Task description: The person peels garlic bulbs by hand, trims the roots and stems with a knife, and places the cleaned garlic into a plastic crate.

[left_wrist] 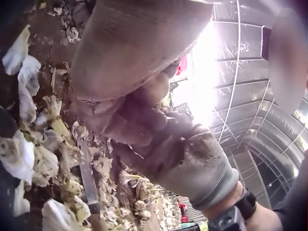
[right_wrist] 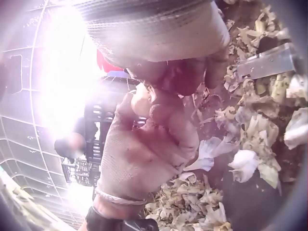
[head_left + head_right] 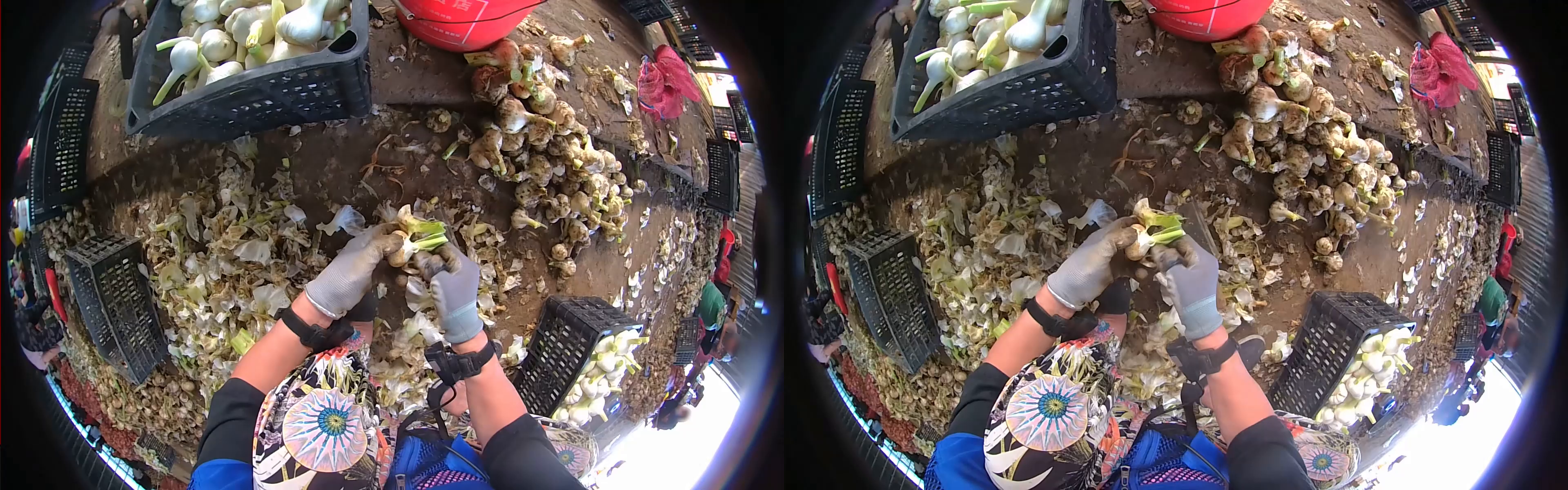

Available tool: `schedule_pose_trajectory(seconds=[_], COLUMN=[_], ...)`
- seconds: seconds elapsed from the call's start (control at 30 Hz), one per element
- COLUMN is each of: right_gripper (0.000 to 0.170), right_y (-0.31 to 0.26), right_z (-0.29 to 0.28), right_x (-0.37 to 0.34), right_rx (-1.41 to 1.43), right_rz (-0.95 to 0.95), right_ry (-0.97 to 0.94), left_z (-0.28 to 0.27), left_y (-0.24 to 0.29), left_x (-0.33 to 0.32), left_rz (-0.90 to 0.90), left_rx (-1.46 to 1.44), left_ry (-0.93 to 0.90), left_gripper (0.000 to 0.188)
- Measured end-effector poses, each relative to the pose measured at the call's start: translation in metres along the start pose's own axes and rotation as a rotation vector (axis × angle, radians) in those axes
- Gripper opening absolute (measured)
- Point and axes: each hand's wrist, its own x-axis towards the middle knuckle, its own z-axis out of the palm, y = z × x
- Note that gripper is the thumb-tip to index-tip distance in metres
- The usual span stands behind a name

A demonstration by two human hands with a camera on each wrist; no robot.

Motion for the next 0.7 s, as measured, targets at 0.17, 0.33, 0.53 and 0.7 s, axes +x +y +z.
schedule_pose_trajectory(seconds=[0.17, 0.33, 0.53, 0.7], right_gripper=[0.032, 0.035, 0.035, 0.034], right_y=[-0.006, -0.003, 0.004, -0.011], right_z=[0.004, 0.008, 0.003, 0.015], right_x=[0.004, 0.007, 0.008, 0.012], right_rx=[0.233, 0.356, 0.35, 0.145], right_rz=[-0.034, 0.031, -0.114, -0.146], right_ry=[0.021, -0.008, -0.079, -0.01], left_z=[-0.007, 0.0, -0.003, -0.009], left_y=[-0.001, 0.004, 0.004, 0.001], left_x=[-0.002, -0.002, -0.004, -0.006], left_rz=[0.115, 0.206, 0.129, 0.143], left_rx=[0.238, 0.482, 0.35, 0.193], left_ry=[0.078, 0.154, 0.134, 0.131], left_gripper=[0.05, 0.052, 0.049, 0.036])
